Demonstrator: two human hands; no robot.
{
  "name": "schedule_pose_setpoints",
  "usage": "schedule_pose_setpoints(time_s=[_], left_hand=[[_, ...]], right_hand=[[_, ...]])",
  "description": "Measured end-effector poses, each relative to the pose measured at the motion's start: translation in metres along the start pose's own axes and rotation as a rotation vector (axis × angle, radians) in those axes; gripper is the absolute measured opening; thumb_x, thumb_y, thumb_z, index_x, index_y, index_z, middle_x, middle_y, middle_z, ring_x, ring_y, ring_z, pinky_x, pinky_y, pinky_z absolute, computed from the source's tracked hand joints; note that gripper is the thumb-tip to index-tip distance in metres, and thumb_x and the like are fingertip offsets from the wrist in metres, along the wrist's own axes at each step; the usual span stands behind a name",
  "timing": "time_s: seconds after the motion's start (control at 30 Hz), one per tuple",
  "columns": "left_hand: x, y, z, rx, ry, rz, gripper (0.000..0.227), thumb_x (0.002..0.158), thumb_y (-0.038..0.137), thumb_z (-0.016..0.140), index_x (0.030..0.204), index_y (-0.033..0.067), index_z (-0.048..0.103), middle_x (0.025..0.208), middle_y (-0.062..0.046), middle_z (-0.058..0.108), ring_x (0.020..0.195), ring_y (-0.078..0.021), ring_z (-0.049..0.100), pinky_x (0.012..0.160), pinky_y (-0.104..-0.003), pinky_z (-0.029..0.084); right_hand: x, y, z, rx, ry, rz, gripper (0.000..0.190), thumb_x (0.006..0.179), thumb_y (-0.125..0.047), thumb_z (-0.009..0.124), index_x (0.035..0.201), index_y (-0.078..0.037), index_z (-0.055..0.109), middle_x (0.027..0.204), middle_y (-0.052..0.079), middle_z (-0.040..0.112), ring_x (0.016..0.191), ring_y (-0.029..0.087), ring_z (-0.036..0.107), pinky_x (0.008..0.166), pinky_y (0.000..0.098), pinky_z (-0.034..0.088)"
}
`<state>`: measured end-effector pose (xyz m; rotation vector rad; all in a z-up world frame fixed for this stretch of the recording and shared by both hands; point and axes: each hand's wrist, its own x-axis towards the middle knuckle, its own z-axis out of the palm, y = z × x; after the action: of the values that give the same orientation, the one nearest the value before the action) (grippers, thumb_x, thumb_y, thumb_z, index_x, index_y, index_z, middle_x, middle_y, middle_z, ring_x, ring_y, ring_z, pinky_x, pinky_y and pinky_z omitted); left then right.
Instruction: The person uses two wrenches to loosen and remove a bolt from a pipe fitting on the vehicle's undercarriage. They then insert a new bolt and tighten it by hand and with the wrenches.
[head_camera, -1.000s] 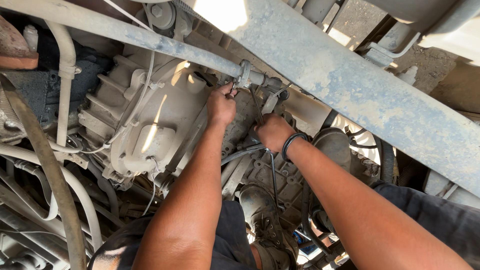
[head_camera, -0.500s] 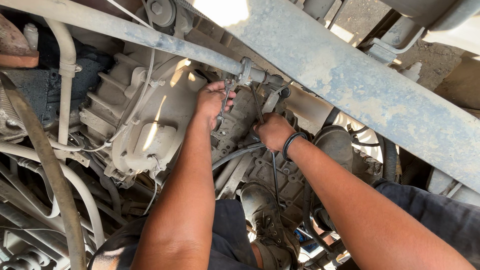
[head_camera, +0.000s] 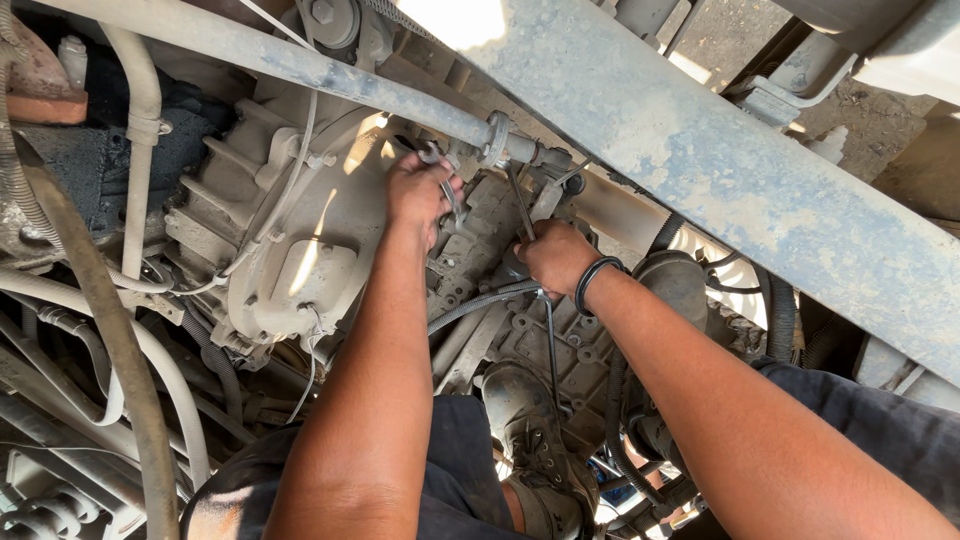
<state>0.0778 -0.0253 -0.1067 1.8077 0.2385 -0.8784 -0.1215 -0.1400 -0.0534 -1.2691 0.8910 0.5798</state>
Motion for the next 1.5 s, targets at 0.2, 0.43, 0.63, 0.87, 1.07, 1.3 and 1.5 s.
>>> schedule_pose_setpoints(time_s=[0.2, 0.43, 0.63, 0.87, 1.07, 1.3, 1.5], left_hand=[[-0.002, 0.015, 0.007, 0.298, 0.423, 0.462, 0.013, 0.084, 0.007, 0.080, 0.092, 0.0020, 0.072, 0.086, -0.007, 0.078, 0.074, -0.0132, 0.071, 0.067, -0.027, 0.057], [-0.045, 0.011, 0.032, 0.363, 0.542, 0.581, 0.010, 0.084, 0.007, 0.079, 0.088, 0.0009, 0.072, 0.085, -0.011, 0.077, 0.073, -0.0182, 0.072, 0.069, -0.033, 0.057], [-0.064, 0.001, 0.040, 0.319, 0.500, 0.669, 0.011, 0.088, 0.007, 0.077, 0.093, 0.0001, 0.069, 0.086, -0.011, 0.076, 0.076, -0.0191, 0.072, 0.072, -0.033, 0.058], [-0.066, 0.008, 0.034, 0.469, 0.386, 0.443, 0.008, 0.087, 0.002, 0.072, 0.083, 0.0025, 0.065, 0.076, -0.010, 0.075, 0.066, -0.0170, 0.075, 0.061, -0.032, 0.057], [-0.055, -0.009, 0.030, 0.512, 0.167, 0.030, 0.012, 0.085, -0.003, 0.066, 0.091, 0.0013, 0.057, 0.088, -0.019, 0.074, 0.068, -0.0237, 0.076, 0.057, -0.040, 0.059], [-0.042, -0.028, 0.024, 0.861, 0.208, 0.274, 0.031, 0.082, 0.006, 0.065, 0.110, 0.0110, 0.075, 0.103, -0.014, 0.077, 0.099, -0.0331, 0.074, 0.086, -0.044, 0.056], [-0.046, -0.014, 0.022, 0.923, 0.138, 0.305, 0.030, 0.088, 0.011, 0.064, 0.116, 0.0137, 0.073, 0.103, -0.014, 0.076, 0.097, -0.0335, 0.072, 0.084, -0.045, 0.055]], right_hand=[[0.004, -0.001, 0.000, -0.001, 0.003, 0.025, 0.028, 0.097, -0.024, 0.065, 0.095, 0.003, 0.066, 0.063, 0.011, 0.061, 0.043, 0.021, 0.058, 0.040, 0.0374, 0.050], [0.007, -0.003, 0.001, 0.077, 0.007, 0.073, 0.024, 0.094, -0.017, 0.068, 0.085, 0.005, 0.064, 0.062, 0.011, 0.059, 0.045, 0.020, 0.054, 0.038, 0.0370, 0.047], [0.017, 0.003, 0.005, 0.035, 0.000, 0.046, 0.033, 0.095, -0.019, 0.067, 0.077, 0.007, 0.062, 0.061, 0.013, 0.059, 0.044, 0.023, 0.055, 0.037, 0.0387, 0.046], [0.022, 0.007, 0.007, 0.160, 0.018, 0.114, 0.026, 0.092, -0.018, 0.069, 0.078, 0.002, 0.061, 0.062, 0.009, 0.057, 0.046, 0.019, 0.052, 0.038, 0.0373, 0.045], [0.008, -0.013, -0.012, 0.074, -0.031, 0.161, 0.020, 0.092, -0.018, 0.068, 0.086, 0.000, 0.066, 0.065, 0.005, 0.056, 0.049, 0.016, 0.049, 0.041, 0.0355, 0.044], [-0.005, -0.023, -0.045, 0.079, -0.122, 0.149, 0.010, 0.088, -0.014, 0.069, 0.097, -0.009, 0.071, 0.062, -0.001, 0.049, 0.051, 0.012, 0.043, 0.046, 0.0317, 0.042], [-0.012, -0.039, -0.055, 0.163, -0.112, 0.176, 0.010, 0.090, -0.014, 0.071, 0.093, -0.005, 0.072, 0.058, -0.003, 0.047, 0.050, 0.011, 0.039, 0.047, 0.0302, 0.040]])
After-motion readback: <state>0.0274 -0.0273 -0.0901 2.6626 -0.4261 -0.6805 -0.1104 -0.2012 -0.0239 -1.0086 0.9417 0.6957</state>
